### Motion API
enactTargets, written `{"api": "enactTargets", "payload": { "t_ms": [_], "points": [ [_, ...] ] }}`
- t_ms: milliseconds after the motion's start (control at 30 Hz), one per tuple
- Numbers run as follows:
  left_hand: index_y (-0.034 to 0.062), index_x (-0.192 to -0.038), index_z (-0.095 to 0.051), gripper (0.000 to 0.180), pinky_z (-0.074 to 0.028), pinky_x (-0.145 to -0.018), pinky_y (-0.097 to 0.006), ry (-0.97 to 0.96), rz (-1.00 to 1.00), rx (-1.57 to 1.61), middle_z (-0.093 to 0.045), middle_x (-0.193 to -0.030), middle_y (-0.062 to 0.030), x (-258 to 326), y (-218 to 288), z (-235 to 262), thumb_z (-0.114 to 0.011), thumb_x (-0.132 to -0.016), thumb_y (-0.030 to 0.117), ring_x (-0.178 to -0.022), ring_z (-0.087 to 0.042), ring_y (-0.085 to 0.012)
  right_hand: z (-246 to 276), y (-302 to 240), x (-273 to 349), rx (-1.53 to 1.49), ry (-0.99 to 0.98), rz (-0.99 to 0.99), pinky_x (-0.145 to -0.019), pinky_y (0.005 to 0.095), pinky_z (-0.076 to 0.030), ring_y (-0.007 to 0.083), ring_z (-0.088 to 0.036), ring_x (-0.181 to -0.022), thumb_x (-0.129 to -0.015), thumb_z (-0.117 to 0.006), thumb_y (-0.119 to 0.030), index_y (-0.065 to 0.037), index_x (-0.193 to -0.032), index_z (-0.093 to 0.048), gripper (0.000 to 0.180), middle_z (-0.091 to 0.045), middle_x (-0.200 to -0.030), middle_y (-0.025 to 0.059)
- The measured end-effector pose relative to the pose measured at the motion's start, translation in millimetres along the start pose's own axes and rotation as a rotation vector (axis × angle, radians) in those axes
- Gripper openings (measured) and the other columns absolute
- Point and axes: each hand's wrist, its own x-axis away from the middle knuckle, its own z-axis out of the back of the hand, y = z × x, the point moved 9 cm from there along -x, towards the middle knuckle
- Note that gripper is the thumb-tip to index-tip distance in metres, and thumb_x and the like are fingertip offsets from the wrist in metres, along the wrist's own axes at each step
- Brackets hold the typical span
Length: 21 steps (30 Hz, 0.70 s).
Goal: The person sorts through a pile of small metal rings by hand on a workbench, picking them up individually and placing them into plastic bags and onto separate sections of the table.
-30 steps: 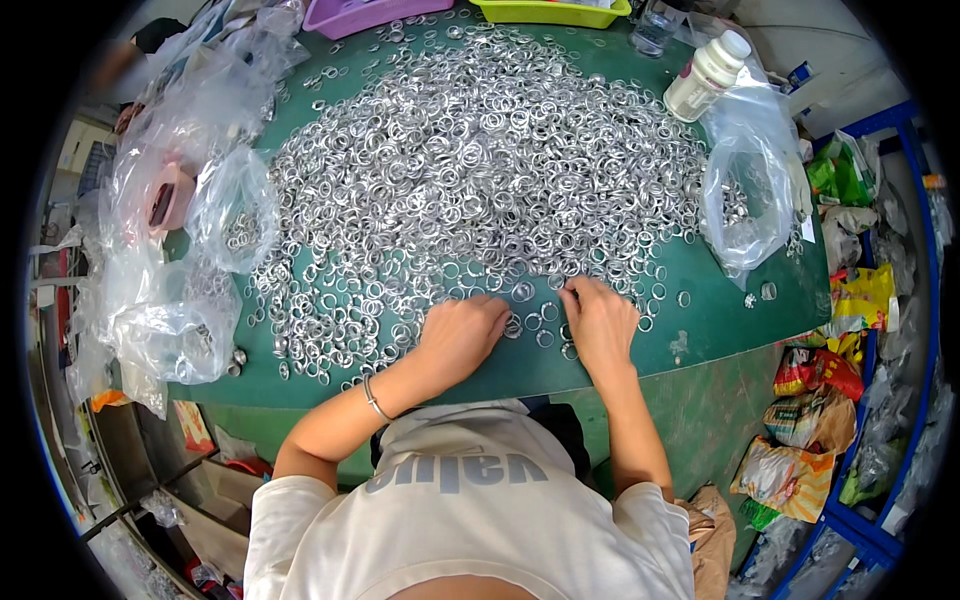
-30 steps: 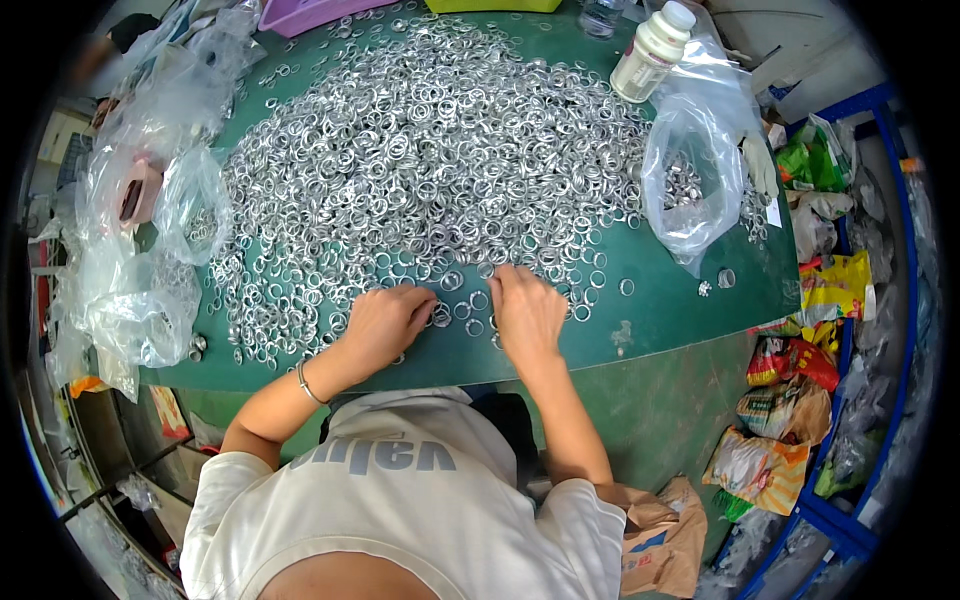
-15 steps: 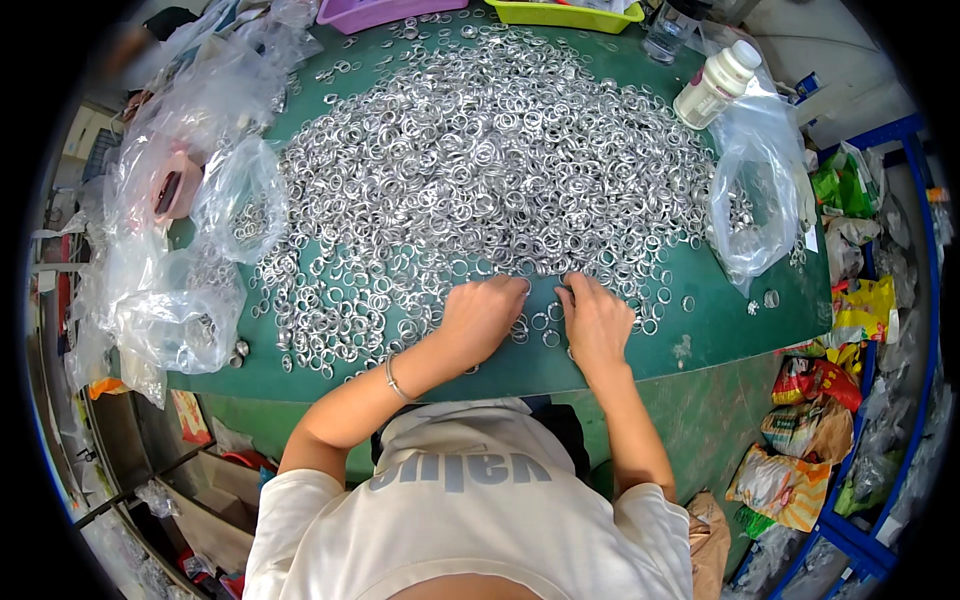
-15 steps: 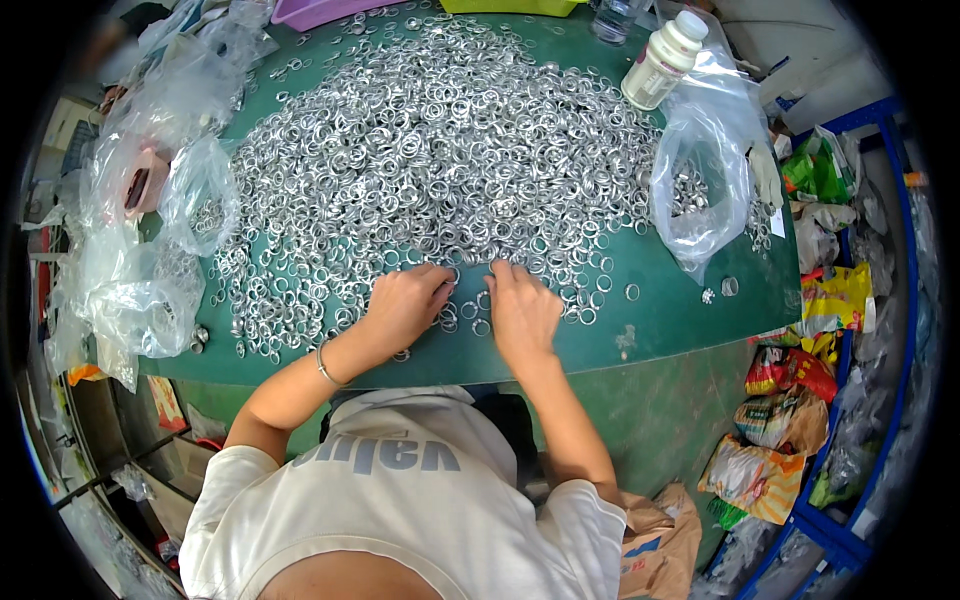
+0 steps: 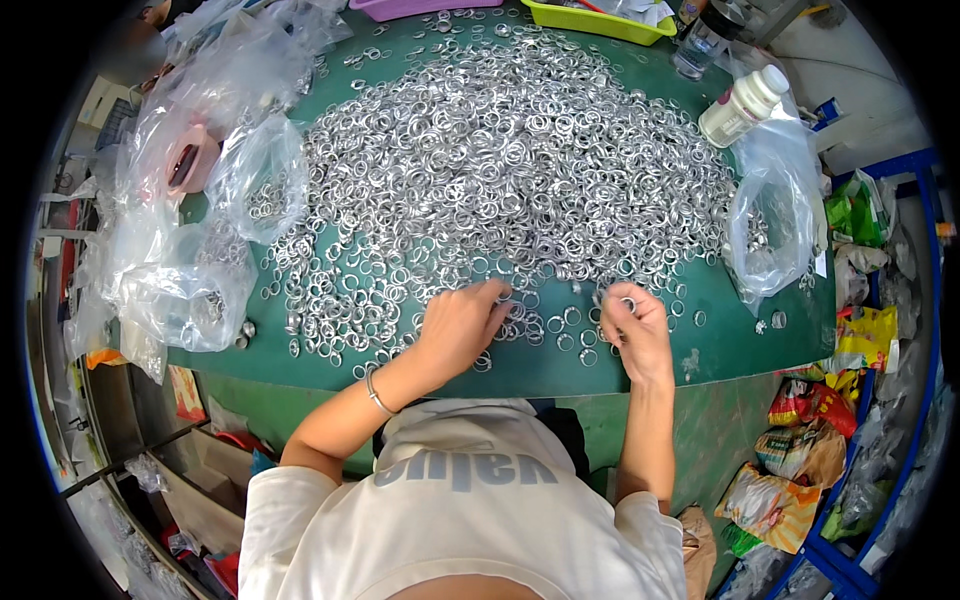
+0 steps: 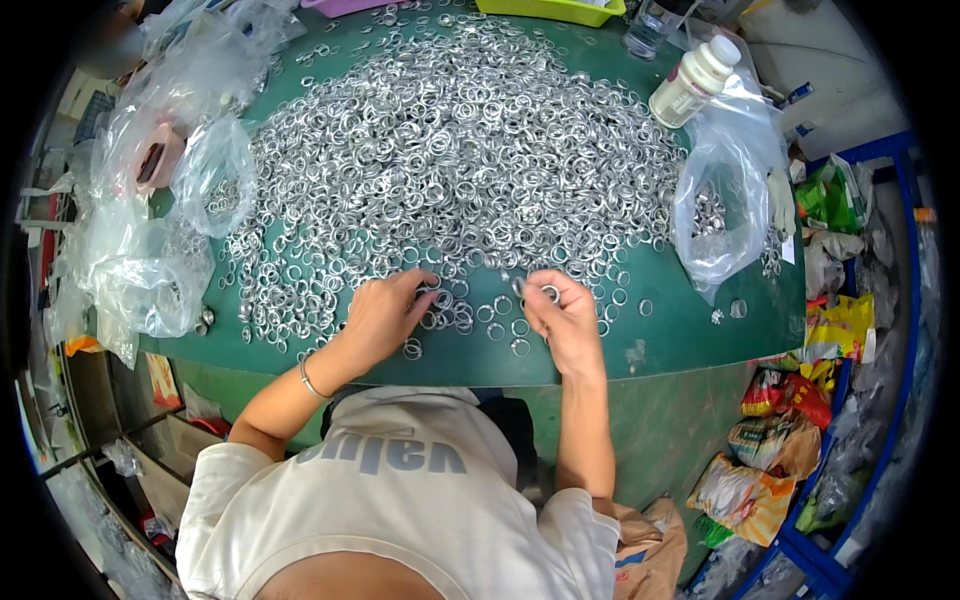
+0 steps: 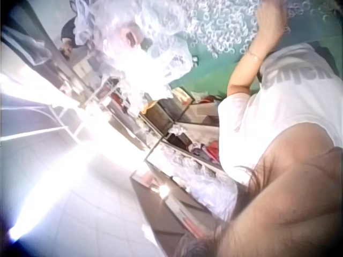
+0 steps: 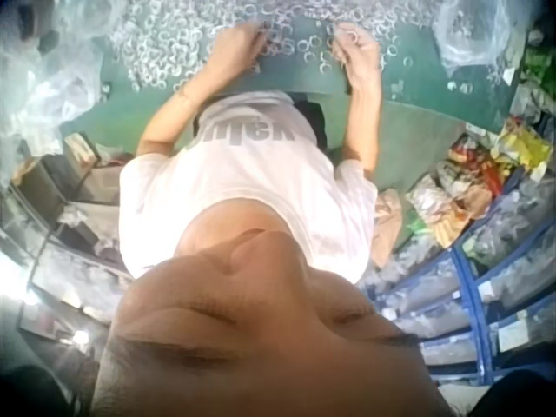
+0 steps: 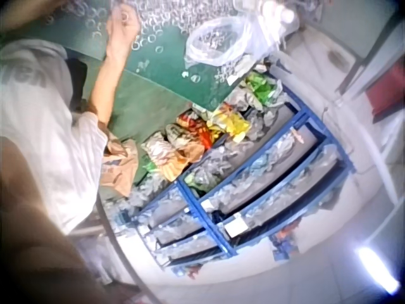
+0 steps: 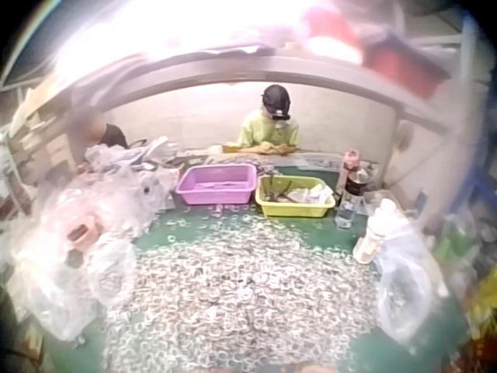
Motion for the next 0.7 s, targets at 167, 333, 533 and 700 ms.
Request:
{"api": "enactTargets", "payload": {
  "t_ms": [167,333,533,700],
  "points": [
    [0.0098,-0.094,-0.062,0.015,-0.045,-0.049,-0.038,0.048,-0.075,-0.063,-0.062,-0.072,-0.0091,-13.2,-6.0,-13.5,-0.063,-0.081,0.016,-0.056,-0.059,-0.028,-9.8,4.7,-4.1,-0.693,-0.137,-0.108,-0.038,0.0188,-0.034,0.0135,-0.045,-0.056,-0.091,-0.053,-0.014,-0.002,-0.094,-0.052,0.012,-0.053,-0.088,0.0119],
    [0.0107,-0.09,-0.064,0.011,-0.045,-0.048,-0.039,-0.058,-0.173,-0.188,-0.059,-0.071,-0.0072,-4.5,-2.5,-23.2,-0.061,-0.081,0.015,-0.057,-0.059,-0.0291,15.2,11.1,-4.3,-0.569,0.106,-0.087,-0.034,0.0194,-0.033,0.0135,-0.048,-0.052,-0.092,-0.05,-0.014,-0.002,-0.106,-0.051,0.018,-0.056,-0.083,0.0109],
    [0.0115,-0.096,-0.065,0.016,-0.045,-0.046,-0.038,-0.084,-0.157,-0.111,-0.057,-0.07,-0.0063,23.1,7.8,-10.2,-0.06,-0.08,0.012,-0.056,-0.058,-0.0281,-18.4,1.7,7.6,0.241,0.065,-0.167,-0.041,0.019,-0.028,0.004,-0.042,-0.048,-0.087,-0.058,-0.008,0.001,-0.085,-0.066,0.012,-0.053,-0.067,0.0006],
    [0.0097,-0.1,-0.065,0.021,-0.045,-0.047,-0.038,-0.045,-0.084,-0.095,-0.057,-0.069,-0.0061,37.8,4.7,-12.5,-0.061,-0.079,0.01,-0.055,-0.058,-0.0271,-40.5,12.2,1.5,0.519,0.063,-0.114,-0.043,0.0199,-0.026,0.0023,-0.038,-0.045,-0.089,-0.057,-0.011,0.001,-0.069,-0.059,0.023,-0.047,-0.055,-0.0026]
  ]
}}
